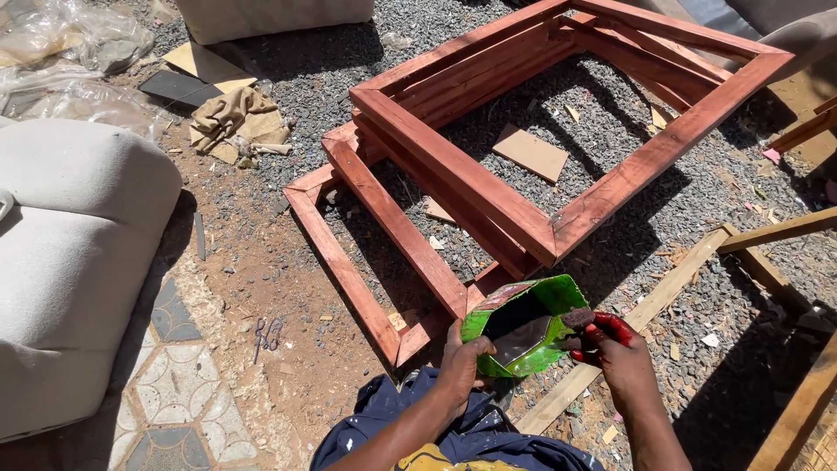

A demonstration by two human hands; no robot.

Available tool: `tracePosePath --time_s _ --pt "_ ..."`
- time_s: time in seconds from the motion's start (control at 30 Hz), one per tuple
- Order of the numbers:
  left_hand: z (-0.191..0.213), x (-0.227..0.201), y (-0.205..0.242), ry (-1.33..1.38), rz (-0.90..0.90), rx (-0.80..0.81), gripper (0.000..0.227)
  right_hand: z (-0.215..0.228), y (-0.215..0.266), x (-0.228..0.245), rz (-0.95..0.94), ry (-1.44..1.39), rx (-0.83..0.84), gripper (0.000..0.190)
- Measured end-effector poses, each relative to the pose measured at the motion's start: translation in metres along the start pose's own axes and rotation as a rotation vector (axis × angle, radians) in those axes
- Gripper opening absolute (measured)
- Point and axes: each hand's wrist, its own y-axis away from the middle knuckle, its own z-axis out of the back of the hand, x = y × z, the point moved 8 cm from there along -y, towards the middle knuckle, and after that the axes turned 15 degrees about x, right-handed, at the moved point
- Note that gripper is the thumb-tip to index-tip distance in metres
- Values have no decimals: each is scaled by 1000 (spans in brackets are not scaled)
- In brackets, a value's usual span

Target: Applying wood stain to a furniture frame using a hand-held applicator.

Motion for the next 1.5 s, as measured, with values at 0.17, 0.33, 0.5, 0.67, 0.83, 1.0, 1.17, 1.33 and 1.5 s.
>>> tracePosePath --time_s 0.17,0.33,0.5,0.67,0.83,1.0,1.17,1.33,1.5 --pt "-6 -11 7 -45 29 -5 109 13 3 9 10 -143 -102 6" --pt "-6 -11 6 -25 20 -8 107 27 16 29 -9 -116 -133 17" --pt "-5 -15 4 -35 1 -2 103 48 4 31 91 -348 16 36" --pt "-10 -25 11 3 22 -56 105 50 17 46 -34 -208 -122 27" --pt "4 -27 -21 124 -114 -50 113 73 -20 -6 12 -366 -154 13" --pt "-22 -53 -26 180 -217 -100 106 96 -96 -92 -112 -381 -143 15" --pt "-64 -93 -28 163 -348 -179 94 85 -182 -135 -120 -492 -122 14" --pt "-43 -67 -65 239 -368 -221 59 116 -259 -98 56 -507 -213 11" --pt "-62 -74 -68 283 -413 -247 47 137 -329 -53 261 -381 -243 11"
